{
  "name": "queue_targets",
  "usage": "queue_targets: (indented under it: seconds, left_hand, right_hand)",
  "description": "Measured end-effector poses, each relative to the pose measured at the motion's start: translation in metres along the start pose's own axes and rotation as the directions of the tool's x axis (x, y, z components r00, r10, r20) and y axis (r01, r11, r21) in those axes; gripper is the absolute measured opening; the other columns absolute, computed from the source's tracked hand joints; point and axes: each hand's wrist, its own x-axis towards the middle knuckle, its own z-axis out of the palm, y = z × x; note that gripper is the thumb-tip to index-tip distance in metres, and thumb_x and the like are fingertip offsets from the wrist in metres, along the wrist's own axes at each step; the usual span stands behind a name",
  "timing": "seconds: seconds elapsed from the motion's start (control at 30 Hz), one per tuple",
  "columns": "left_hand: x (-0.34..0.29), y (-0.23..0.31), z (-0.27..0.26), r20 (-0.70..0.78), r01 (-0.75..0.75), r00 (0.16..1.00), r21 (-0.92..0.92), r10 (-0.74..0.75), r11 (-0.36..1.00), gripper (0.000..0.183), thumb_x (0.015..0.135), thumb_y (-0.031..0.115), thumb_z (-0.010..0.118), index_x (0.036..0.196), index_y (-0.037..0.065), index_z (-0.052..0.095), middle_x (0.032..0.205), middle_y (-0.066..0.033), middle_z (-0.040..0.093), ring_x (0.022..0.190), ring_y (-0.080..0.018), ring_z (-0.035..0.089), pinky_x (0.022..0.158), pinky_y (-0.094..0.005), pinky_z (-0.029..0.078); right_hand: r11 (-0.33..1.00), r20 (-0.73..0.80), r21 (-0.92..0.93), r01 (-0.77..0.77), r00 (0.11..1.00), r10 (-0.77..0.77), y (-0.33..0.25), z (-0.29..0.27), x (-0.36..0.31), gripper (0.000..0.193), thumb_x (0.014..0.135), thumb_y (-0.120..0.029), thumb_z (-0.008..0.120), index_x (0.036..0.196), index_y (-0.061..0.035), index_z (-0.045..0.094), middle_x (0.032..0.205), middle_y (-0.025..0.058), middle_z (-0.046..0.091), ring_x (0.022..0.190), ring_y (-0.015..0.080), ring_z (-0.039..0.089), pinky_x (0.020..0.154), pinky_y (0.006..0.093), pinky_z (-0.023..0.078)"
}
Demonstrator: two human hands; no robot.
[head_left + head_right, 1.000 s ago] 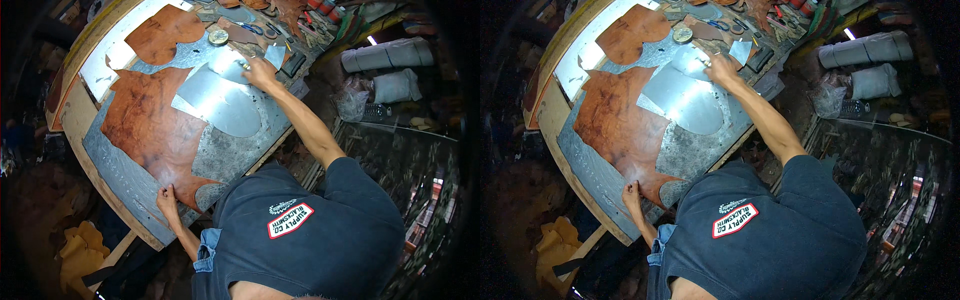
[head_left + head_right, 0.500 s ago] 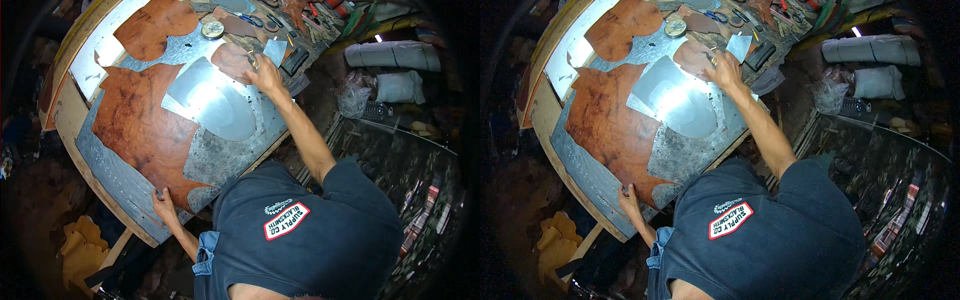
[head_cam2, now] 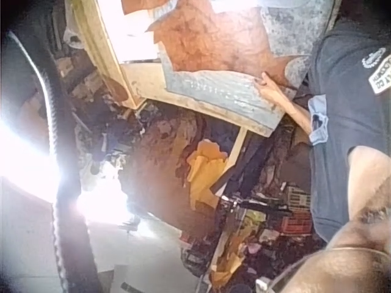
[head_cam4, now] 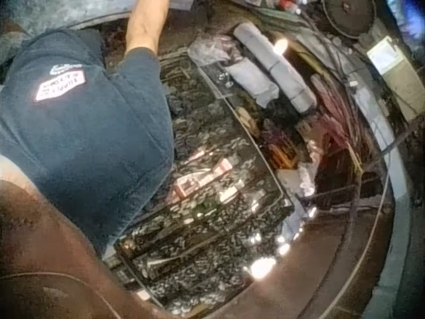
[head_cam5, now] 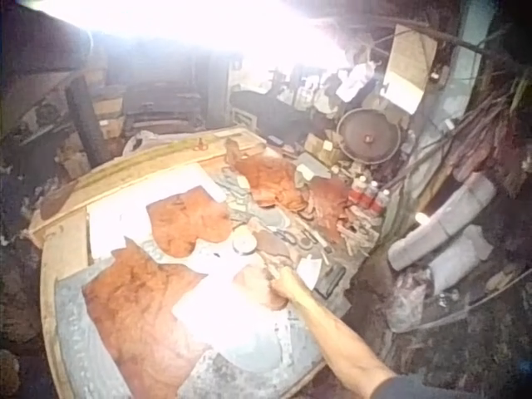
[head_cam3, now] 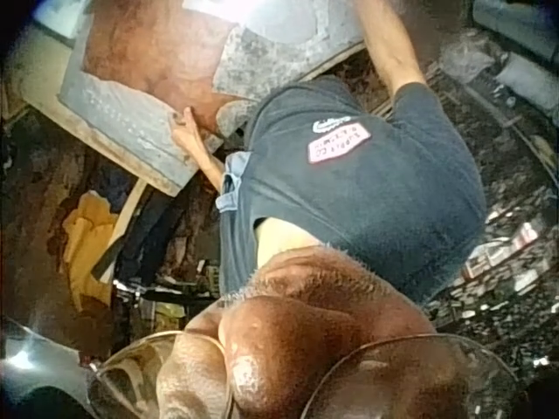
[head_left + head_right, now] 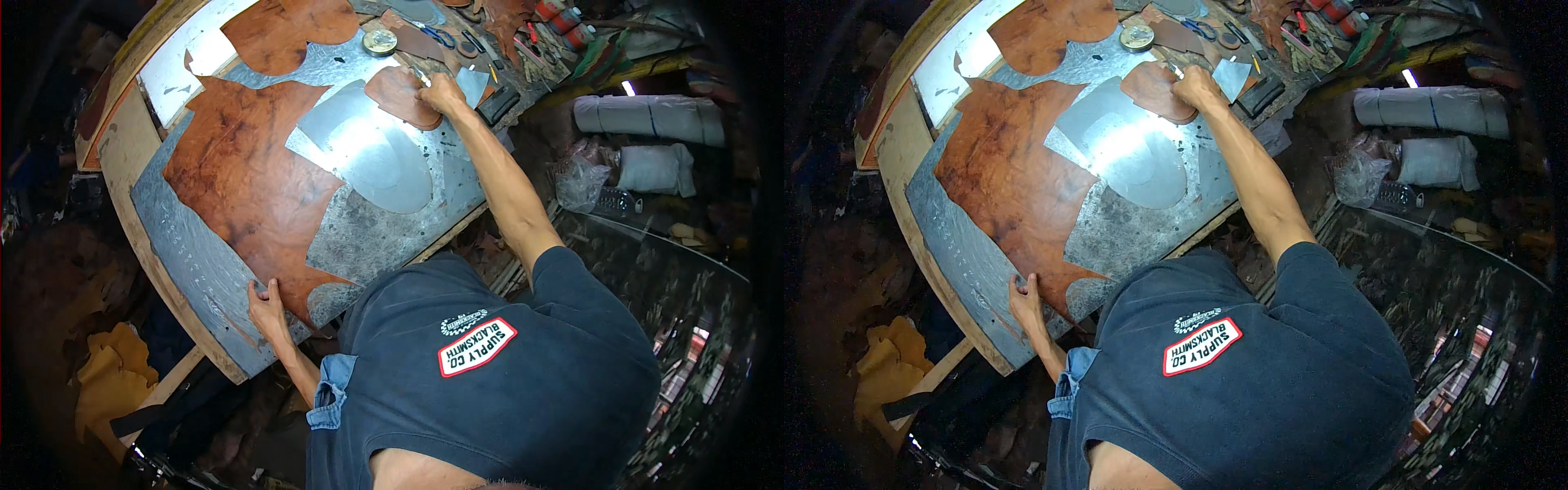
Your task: The recorder uses a pattern template to trace shapes onto leather hide and then cuts them out using a precision hand tool.
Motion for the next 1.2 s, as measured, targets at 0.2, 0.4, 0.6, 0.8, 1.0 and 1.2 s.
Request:
queue_targets:
  seconds: [0.2, 0.4, 0.6, 0.8, 1.0, 1.2]
  left_hand:
    - [0.003, -0.009, 0.001, 0.004, -0.082, 0.997, -0.018, 0.082, 0.996, 0.061, 0.082, 0.031, 0.073, 0.127, -0.007, 0.054, 0.071, -0.0120, 0.063, 0.065, -0.0279, 0.060, 0.069, -0.0402, 0.048]
    - [0.008, -0.007, -0.004, -0.015, -0.195, 0.981, -0.039, 0.195, 0.980, 0.056, 0.084, 0.027, 0.071, 0.126, -0.006, 0.056, 0.077, -0.0140, 0.063, 0.071, -0.0296, 0.060, 0.071, -0.0402, 0.049]
    - [0.027, 0.037, 0.007, 0.021, -0.199, 0.969, -0.525, 0.246, 0.828, 0.049, 0.089, 0.024, 0.068, 0.127, -0.006, 0.055, 0.102, -0.0157, 0.065, 0.086, -0.0218, 0.063, 0.075, -0.0327, 0.051]
    - [0.025, 0.132, 0.031, 0.486, 0.391, 0.732, -0.873, 0.477, 0.291, 0.055, 0.099, 0.027, 0.055, 0.142, -0.003, 0.036, 0.127, -0.0137, 0.057, 0.105, -0.0211, 0.063, 0.085, -0.0325, 0.052]
    - [0.035, 0.078, 0.041, 0.482, 0.408, 0.787, -0.875, 0.386, 0.260, 0.027, 0.097, 0.021, 0.057, 0.119, 0.006, 0.061, 0.103, -0.0029, 0.069, 0.085, -0.0112, 0.067, 0.073, -0.0298, 0.056]
    - [0.041, 0.019, 0.026, 0.529, 0.393, 0.825, -0.789, 0.198, 0.472, 0.024, 0.098, 0.018, 0.054, 0.115, 0.002, 0.061, 0.096, -0.0051, 0.069, 0.075, -0.0131, 0.067, 0.064, -0.0262, 0.056]
  right_hand:
    - [0.993, -0.020, -0.116, 0.029, 0.999, -0.031, -0.024, -0.008, -0.027, 0.054, 0.072, -0.034, 0.075, 0.111, 0.0026, 0.063, 0.114, 0.0266, 0.064, 0.111, 0.0389, 0.060, 0.091, 0.0456, 0.049]
    - [1.000, -0.049, -0.026, 0.011, 0.999, -0.012, -0.004, -0.007, -0.010, 0.043, 0.072, -0.026, 0.076, 0.101, 0.0024, 0.065, 0.084, 0.0186, 0.068, 0.075, 0.0316, 0.067, 0.066, 0.0401, 0.052]
    - [0.778, 0.210, 0.628, -0.009, 0.965, -0.158, -0.049, -0.055, -0.100, 0.022, 0.076, -0.019, 0.076, 0.074, -0.0056, 0.059, 0.055, 0.0034, 0.052, 0.043, 0.0128, 0.049, 0.041, 0.0276, 0.042]
    - [0.561, 0.446, 0.811, -0.167, 0.797, -0.408, -0.095, -0.014, -0.209, 0.020, 0.082, -0.019, 0.074, 0.079, -0.0049, 0.060, 0.057, -0.0012, 0.053, 0.043, 0.0069, 0.048, 0.039, 0.0219, 0.039]
    - [0.399, 0.480, 0.848, -0.350, 0.827, -0.294, -0.096, 0.054, -0.242, 0.020, 0.082, -0.018, 0.073, 0.087, -0.0065, 0.058, 0.065, -0.0015, 0.054, 0.050, 0.0072, 0.052, 0.042, 0.0213, 0.043]
    - [0.624, 0.580, 0.710, -0.327, 0.774, -0.254, -0.110, 0.096, -0.243, 0.015, 0.084, -0.016, 0.070, 0.087, -0.0054, 0.059, 0.061, 0.0023, 0.059, 0.046, 0.0082, 0.051, 0.041, 0.0222, 0.040]
